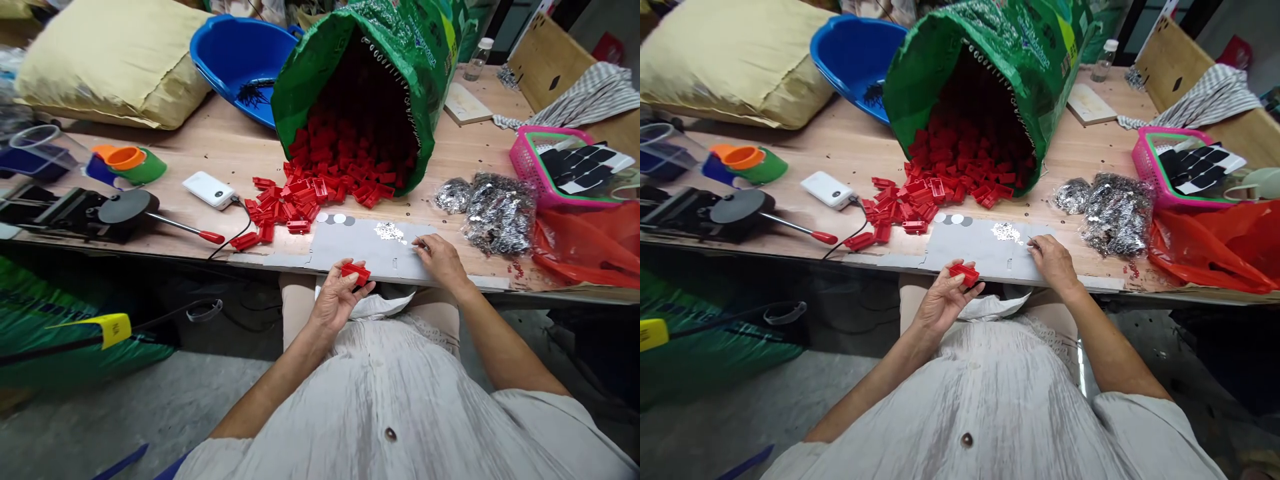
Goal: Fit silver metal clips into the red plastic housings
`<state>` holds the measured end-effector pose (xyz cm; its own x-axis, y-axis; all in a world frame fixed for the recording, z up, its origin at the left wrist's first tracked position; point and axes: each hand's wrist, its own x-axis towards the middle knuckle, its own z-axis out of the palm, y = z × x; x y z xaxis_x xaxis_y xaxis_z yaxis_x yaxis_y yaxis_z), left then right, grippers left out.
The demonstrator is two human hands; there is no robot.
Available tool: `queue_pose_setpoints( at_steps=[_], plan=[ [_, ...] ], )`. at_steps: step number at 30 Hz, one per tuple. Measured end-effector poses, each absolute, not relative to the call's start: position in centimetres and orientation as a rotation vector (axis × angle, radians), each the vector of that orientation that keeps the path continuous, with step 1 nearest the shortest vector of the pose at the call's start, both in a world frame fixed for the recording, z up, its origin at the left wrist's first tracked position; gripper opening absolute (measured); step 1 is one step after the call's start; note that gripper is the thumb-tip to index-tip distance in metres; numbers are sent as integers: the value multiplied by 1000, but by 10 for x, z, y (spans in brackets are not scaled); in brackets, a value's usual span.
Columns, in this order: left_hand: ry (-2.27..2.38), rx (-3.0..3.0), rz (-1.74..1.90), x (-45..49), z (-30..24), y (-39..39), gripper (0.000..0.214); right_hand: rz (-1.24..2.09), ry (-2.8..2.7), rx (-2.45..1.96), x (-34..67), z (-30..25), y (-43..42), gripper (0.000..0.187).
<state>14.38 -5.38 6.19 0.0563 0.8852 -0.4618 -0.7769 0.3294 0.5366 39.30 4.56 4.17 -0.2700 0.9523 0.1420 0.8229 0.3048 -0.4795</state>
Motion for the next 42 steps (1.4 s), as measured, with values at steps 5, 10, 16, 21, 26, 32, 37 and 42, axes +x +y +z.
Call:
queue_pose_setpoints(
  at_steps=[5,10,16,21,26,32,37,42],
  plan=[
    [823,203,1277,141,62,-54,42,394,-2231,-1682,374,43,60,11],
    [823,307,1305,143,65,-53,52,377,-2276,-1730,368,45,65,7],
    [863,467,1361,149,66,-53,52,336,-2275,-1685,369,41,66,7],
    [907,586,1393,150,63,-54,51,356,-2262,-1674,369,41,67,6],
    [976,630,1408,151,65,-55,50,851,-1989,-1455,358,60,46,12],
    [1037,742,1364,153,69,-57,49,1597,-1736,-1105,330,86,9,33],
    [1022,808,1347,155,77,-61,42,1726,-1662,-1118,325,76,3,41],
    [965,742,1321,156,74,-60,43,1790,-1544,-1146,324,75,-1,46]
  ],
)
